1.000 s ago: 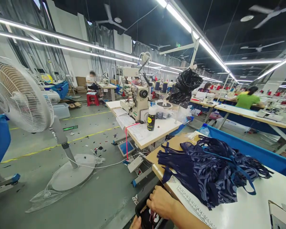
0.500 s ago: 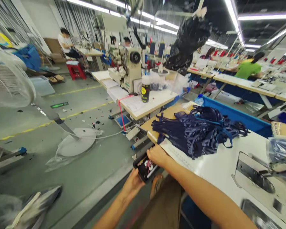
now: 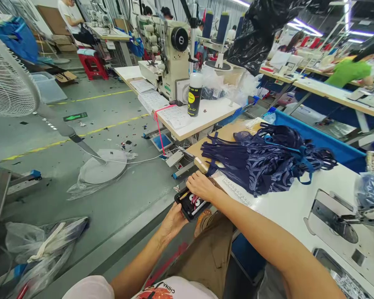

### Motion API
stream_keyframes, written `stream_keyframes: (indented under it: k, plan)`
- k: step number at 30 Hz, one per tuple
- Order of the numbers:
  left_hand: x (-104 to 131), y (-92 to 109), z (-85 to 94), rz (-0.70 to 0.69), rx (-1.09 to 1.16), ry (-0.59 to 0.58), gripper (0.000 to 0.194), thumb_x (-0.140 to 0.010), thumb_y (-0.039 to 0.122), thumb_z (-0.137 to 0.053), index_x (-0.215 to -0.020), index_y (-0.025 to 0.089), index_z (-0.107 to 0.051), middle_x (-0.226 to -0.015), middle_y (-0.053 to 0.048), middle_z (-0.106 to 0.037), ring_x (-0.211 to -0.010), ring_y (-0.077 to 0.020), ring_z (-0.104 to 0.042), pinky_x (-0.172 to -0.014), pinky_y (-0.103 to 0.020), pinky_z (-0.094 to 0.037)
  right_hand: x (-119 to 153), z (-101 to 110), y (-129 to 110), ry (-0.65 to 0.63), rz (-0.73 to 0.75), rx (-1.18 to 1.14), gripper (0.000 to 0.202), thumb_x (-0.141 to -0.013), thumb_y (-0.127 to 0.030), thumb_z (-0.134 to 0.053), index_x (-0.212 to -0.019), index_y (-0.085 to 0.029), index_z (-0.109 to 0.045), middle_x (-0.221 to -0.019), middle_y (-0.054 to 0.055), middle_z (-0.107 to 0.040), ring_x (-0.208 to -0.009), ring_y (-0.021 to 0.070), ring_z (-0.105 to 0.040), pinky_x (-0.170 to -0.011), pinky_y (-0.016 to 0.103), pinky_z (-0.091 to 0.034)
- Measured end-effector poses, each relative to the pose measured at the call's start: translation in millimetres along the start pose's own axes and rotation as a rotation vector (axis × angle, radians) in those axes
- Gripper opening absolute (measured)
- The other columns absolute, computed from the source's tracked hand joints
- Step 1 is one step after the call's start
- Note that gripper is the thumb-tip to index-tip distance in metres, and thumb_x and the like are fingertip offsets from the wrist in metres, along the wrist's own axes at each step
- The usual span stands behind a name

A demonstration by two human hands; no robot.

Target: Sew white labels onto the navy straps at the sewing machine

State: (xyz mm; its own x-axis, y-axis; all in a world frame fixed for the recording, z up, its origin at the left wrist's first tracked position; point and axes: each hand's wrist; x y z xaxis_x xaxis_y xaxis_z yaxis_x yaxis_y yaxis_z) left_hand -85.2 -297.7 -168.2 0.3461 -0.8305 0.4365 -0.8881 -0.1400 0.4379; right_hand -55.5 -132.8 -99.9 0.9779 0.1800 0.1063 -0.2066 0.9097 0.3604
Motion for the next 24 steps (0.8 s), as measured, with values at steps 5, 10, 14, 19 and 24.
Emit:
stream_keyframes:
  k: [5, 10, 14, 19, 24]
  plan:
    - [0.0, 1.3, -1.6, 0.014, 0.020, 0.008, 0.048, -0.062, 0.031, -0.075, -0.106, 0.025, -0.056, -0.100, -0.002, -0.061, -0.084, -0.0167, -0.056, -0.076, -0.033, -0.046, 1.3, -2.0, 11.5, -0.006, 0.091, -0.038, 0.016, -0.086, -0.012, -0.040, -0.093, -0.010, -0.055, -0.079, 0.008, -0.058, -0.072, 0.0199, -0.049, -0.063, 0.033, -0.030]
    - [0.1, 1.1, -1.2, 0.009, 0.025, 0.020, 0.054, -0.058, 0.032, -0.077, -0.107, 0.026, -0.055, -0.103, -0.003, -0.060, -0.084, -0.0163, -0.056, -0.074, -0.032, -0.046, 1.7, -2.1, 10.7, 0.055, 0.116, -0.047, 0.019, -0.087, -0.013, -0.037, -0.090, -0.010, -0.056, -0.081, 0.010, -0.057, -0.071, 0.0196, -0.049, -0.062, 0.033, -0.031]
    - [-5.8, -6.6, 4.6, -0.012, 0.043, -0.009, 0.049, -0.061, 0.036, -0.075, -0.104, 0.027, -0.056, -0.105, -0.002, -0.061, -0.089, -0.0174, -0.056, -0.071, -0.029, -0.046, 6.2, 0.0, 1.4, 0.229, 0.051, -0.105, 0.019, -0.085, -0.010, -0.039, -0.076, -0.013, -0.055, -0.075, 0.008, -0.056, -0.066, 0.0180, -0.050, -0.059, 0.032, -0.034]
    - [-42.2, -19.3, 8.6, -0.026, 0.056, -0.022, 0.046, -0.057, 0.044, -0.075, -0.096, 0.028, -0.057, -0.095, -0.001, -0.064, -0.089, -0.0206, -0.058, -0.064, -0.028, -0.046, 10.4, 22.2, 6.9, 0.720, -0.105, -0.508, 0.022, -0.085, -0.014, -0.035, -0.074, -0.017, -0.054, -0.072, 0.006, -0.056, -0.064, 0.0149, -0.051, -0.055, 0.026, -0.038]
    - [-82.2, -29.2, -13.9, -0.041, 0.007, 0.001, 0.051, -0.052, 0.052, -0.076, -0.092, 0.026, -0.058, -0.091, -0.001, -0.064, -0.086, -0.0215, -0.059, -0.058, -0.028, -0.048, -14.9, 47.1, 61.0, 0.990, -0.608, -1.161, 0.017, -0.081, -0.030, -0.049, -0.068, -0.020, -0.051, -0.049, -0.004, -0.052, -0.039, 0.0095, -0.047, -0.044, 0.023, -0.038]
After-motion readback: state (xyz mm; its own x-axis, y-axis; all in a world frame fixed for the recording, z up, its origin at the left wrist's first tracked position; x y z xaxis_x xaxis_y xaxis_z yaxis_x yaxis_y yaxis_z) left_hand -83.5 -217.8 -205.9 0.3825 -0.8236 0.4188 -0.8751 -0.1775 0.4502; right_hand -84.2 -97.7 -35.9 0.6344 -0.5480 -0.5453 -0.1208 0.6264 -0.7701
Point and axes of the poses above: each hand's wrist, its own x-axis away from the middle knuckle, its own z-axis out of the back of the hand, y = z × x
